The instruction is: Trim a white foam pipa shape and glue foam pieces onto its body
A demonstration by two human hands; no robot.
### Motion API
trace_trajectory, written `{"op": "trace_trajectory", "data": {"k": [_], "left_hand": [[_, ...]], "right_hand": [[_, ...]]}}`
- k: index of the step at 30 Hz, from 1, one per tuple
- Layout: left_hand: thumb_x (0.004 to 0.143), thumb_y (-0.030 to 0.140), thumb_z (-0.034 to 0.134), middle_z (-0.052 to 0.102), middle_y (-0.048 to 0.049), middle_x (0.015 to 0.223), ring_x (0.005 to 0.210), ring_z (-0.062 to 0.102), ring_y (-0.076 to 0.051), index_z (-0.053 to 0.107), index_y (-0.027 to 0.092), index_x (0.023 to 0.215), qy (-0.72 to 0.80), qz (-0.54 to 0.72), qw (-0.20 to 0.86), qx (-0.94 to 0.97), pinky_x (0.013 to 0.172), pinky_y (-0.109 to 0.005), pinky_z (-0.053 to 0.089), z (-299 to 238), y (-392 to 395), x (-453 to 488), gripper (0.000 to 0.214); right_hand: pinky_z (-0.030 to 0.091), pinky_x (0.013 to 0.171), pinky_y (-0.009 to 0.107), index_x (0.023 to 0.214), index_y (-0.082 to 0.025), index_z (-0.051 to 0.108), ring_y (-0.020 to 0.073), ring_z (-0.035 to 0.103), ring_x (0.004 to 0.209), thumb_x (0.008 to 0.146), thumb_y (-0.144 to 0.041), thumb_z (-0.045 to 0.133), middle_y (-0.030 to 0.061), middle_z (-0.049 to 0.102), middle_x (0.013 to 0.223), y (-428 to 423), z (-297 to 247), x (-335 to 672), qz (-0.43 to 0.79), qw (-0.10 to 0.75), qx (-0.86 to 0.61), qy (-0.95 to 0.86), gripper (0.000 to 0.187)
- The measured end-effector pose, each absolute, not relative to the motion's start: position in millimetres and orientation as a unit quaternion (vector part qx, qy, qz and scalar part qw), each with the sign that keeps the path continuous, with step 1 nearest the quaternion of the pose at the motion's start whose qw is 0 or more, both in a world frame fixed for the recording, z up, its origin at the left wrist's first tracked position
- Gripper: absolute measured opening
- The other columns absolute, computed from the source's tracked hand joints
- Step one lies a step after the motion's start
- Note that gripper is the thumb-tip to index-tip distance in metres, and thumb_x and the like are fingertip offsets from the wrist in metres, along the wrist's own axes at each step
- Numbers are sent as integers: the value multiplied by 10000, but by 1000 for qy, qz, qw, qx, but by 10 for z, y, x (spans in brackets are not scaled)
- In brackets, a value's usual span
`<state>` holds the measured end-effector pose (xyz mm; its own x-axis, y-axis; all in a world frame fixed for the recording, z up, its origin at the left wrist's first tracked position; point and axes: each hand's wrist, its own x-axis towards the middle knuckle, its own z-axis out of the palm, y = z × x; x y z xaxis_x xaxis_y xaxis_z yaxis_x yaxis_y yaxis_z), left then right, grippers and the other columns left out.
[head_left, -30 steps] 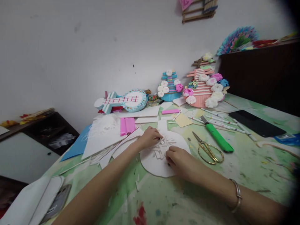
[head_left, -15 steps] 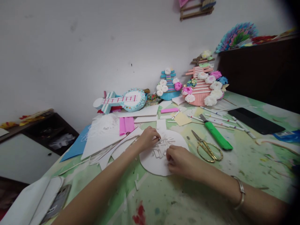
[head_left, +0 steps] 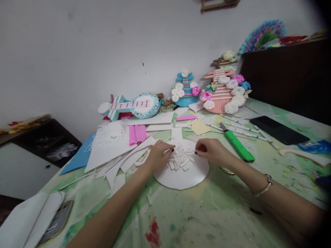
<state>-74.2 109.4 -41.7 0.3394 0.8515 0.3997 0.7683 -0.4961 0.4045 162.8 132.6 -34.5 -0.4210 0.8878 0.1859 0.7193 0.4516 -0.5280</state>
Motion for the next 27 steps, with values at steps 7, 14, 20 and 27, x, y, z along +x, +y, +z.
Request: {"op": "trace_trajectory", "data": {"k": [7,14,20,27], "left_hand": [[851,142,445,665,-82,979,947,507,-212,656,176,1028,432,254,17,865,880,-398,403,-506,1014,-722,278],[865,174,440,624,-80,1077,1050,484,-216,618,172,1061,463,302,7,834,949,-410,374,-616,1012,-761,265],[873,194,438,621,-77,1071,1049,490,-211,626,174,993,540,345,-6,767,956,-411,361,-682,1019,-810,224],[895,292,395,600,-101,1061,1072,498,-221,611,153,964,596,419,47,683,974,-411,347,-765,1093,-872,265]], "right_hand": [[363,565,229,691,-180,680,134,567,610,706,-166,554,18,672,668,1287,-348,1591,169,187,-505,-825,128],[376,579,219,754,-177,711,134,593,631,750,-173,558,18,690,687,1212,-394,1458,169,208,-518,-813,152],[412,688,221,791,-196,724,145,628,752,721,-60,511,8,716,805,1282,-455,1520,164,212,-505,-820,262],[433,667,225,778,-207,742,150,633,725,704,-84,572,4,717,775,1315,-493,1556,161,232,-514,-810,222]]}}
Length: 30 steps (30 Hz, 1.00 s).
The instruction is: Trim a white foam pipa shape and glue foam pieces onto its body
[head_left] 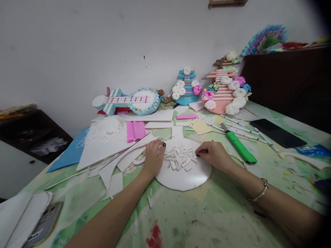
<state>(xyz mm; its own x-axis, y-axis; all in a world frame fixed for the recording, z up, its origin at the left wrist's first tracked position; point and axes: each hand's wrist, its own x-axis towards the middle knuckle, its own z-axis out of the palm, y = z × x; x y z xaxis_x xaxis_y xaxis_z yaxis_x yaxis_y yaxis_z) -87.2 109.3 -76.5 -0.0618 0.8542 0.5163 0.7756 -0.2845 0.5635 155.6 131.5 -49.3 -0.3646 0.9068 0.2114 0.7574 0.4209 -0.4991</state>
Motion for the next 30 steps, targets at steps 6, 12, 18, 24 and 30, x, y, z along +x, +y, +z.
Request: {"op": "trace_trajectory", "data": {"k": [6,12,18,24,30], "left_hand": [[912,396,325,591,-97,1014,1016,525,-210,596,166,928,575,478,112,654,938,-378,386,-760,1110,-884,356],[910,448,295,586,-105,976,973,527,-219,590,161,916,575,476,126,653,907,-384,389,-719,1088,-872,411],[906,484,287,583,-101,963,965,527,-221,586,167,906,570,475,129,658,901,-384,388,-714,1074,-865,436],[902,506,290,587,-93,946,951,531,-219,585,176,890,560,479,125,664,884,-380,392,-732,1081,-861,443],[904,501,287,594,-86,909,917,540,-218,584,181,839,572,486,123,649,851,-376,401,-721,1067,-842,441]], "right_hand": [[454,690,226,730,-237,748,150,645,728,682,-54,578,-20,723,765,1314,-528,1528,167,253,-509,-806,254],[461,670,236,710,-231,747,153,642,712,682,-33,572,-11,723,760,1341,-563,1514,156,268,-515,-799,266],[462,658,224,700,-212,747,139,638,690,673,-4,573,-4,718,742,1397,-603,1514,174,279,-501,-801,272],[468,647,213,687,-213,741,130,638,661,664,7,573,-12,716,714,1423,-630,1498,170,290,-497,-800,278],[467,652,214,658,-212,733,133,636,671,670,11,559,-5,711,708,1396,-614,1466,151,298,-485,-808,283]]}}
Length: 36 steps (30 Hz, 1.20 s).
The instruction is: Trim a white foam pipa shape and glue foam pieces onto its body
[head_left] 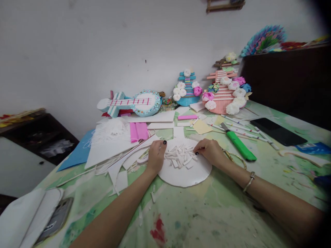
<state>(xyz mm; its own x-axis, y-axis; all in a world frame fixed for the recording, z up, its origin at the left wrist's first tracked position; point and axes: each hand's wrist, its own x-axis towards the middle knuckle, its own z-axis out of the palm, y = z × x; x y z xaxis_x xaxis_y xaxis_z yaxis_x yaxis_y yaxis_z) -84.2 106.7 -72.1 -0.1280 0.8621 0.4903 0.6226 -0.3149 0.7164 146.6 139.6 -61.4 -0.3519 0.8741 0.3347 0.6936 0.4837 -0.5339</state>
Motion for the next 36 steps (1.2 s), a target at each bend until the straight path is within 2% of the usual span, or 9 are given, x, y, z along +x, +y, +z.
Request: {"op": "trace_trajectory", "data": {"k": [7,9,13,16,19,21,25,32,36], "left_hand": [[912,437,307,599,-70,891,898,552,-209,585,192,825,577,490,116,643,837,-372,415,-735,1076,-828,381],[896,407,367,598,-69,906,914,553,-207,589,185,849,583,488,125,638,850,-371,417,-715,1083,-833,316],[736,302,628,568,-67,982,994,512,-224,596,187,828,609,435,90,658,896,-386,394,-563,1037,-877,150],[652,334,715,546,-51,955,990,482,-233,596,199,743,609,346,92,708,888,-390,378,-417,965,-930,202],[577,427,759,528,-44,867,907,480,-228,564,189,722,614,264,130,732,801,-359,393,-364,936,-976,340],[536,440,776,517,-36,823,855,474,-219,538,183,711,624,242,127,732,737,-328,388,-387,952,-1002,392],[565,399,757,519,-20,776,774,467,-186,521,181,679,620,236,126,737,655,-279,358,-464,1013,-1052,341],[639,321,706,527,-10,733,738,475,-165,524,173,614,610,232,143,744,662,-274,348,-451,1023,-1104,236],[589,317,742,541,-1,731,744,483,-160,527,173,614,585,231,162,761,672,-270,351,-429,998,-1068,260]], "right_hand": [[448,632,211,631,-197,725,129,615,655,646,39,564,3,701,697,1429,-591,1429,137,291,-472,-821,287],[439,627,218,630,-198,722,133,606,652,637,39,571,2,694,689,1417,-569,1442,135,288,-467,-825,282],[426,639,238,678,-197,719,145,594,689,659,5,578,10,693,731,1339,-489,1529,123,306,-458,-826,247],[422,612,238,698,-198,708,139,589,673,686,-41,583,14,688,734,1277,-437,1593,126,327,-441,-826,201],[423,609,242,708,-204,701,141,591,682,706,-75,587,14,683,742,1236,-420,1599,122,320,-424,-838,172],[424,614,248,719,-208,700,145,595,698,719,-82,579,16,684,756,1216,-418,1579,114,305,-418,-848,175],[432,621,247,730,-210,701,147,603,718,723,-74,573,18,688,769,1181,-415,1540,114,300,-414,-852,187],[423,638,237,727,-212,699,142,606,738,726,-57,584,12,686,775,1147,-405,1531,121,302,-403,-855,193],[423,643,235,734,-206,699,139,605,745,726,-49,582,11,683,775,1141,-404,1529,120,307,-402,-854,195]]}}
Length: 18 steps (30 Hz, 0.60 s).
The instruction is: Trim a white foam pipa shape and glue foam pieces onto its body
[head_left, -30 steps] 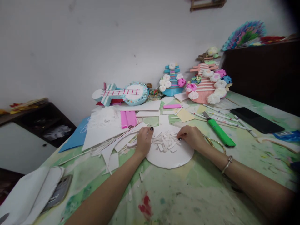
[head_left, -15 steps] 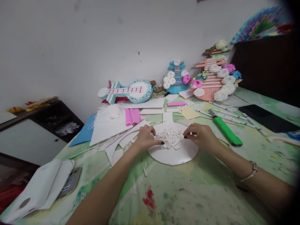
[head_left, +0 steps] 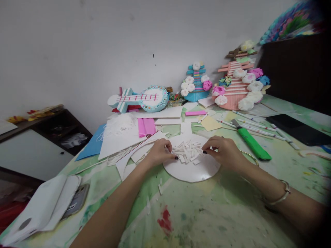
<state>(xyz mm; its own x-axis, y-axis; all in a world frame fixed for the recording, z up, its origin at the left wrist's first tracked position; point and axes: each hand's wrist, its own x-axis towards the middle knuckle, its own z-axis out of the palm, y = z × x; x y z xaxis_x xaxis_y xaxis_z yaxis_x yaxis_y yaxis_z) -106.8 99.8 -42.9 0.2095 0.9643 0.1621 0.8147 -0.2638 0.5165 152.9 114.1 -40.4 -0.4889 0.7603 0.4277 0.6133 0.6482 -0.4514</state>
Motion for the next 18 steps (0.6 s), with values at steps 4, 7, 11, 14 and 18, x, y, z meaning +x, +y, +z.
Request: {"op": "trace_trajectory", "data": {"k": [4,7,11,14,18], "left_hand": [[560,290,755,544,6,690,709,483,-149,525,171,592,549,207,167,793,659,-263,348,-423,985,-1021,261],[580,295,737,541,5,679,695,481,-148,523,173,587,552,211,170,789,636,-260,348,-415,978,-1018,246],[604,265,714,545,9,668,686,480,-143,546,173,592,556,212,177,784,627,-260,345,-421,973,-1008,192],[612,256,701,545,10,658,682,479,-142,562,173,589,563,205,179,781,631,-263,346,-446,980,-990,164],[573,300,736,535,11,659,672,473,-137,551,166,585,560,220,194,775,604,-250,343,-459,1004,-1052,229]], "right_hand": [[430,636,240,733,-205,701,145,607,754,730,-62,583,21,681,783,1135,-408,1523,119,298,-403,-857,186],[441,639,244,740,-203,703,147,606,747,741,-72,568,32,677,786,1123,-406,1516,117,300,-395,-860,188],[459,663,253,741,-200,698,149,605,739,750,-87,558,41,672,791,1111,-409,1505,121,307,-385,-862,180],[465,666,254,737,-203,697,151,607,742,756,-93,554,41,673,789,1103,-407,1493,128,304,-382,-863,182],[457,642,237,725,-200,699,140,604,722,750,-68,561,31,669,765,1083,-391,1473,150,273,-381,-871,192]]}}
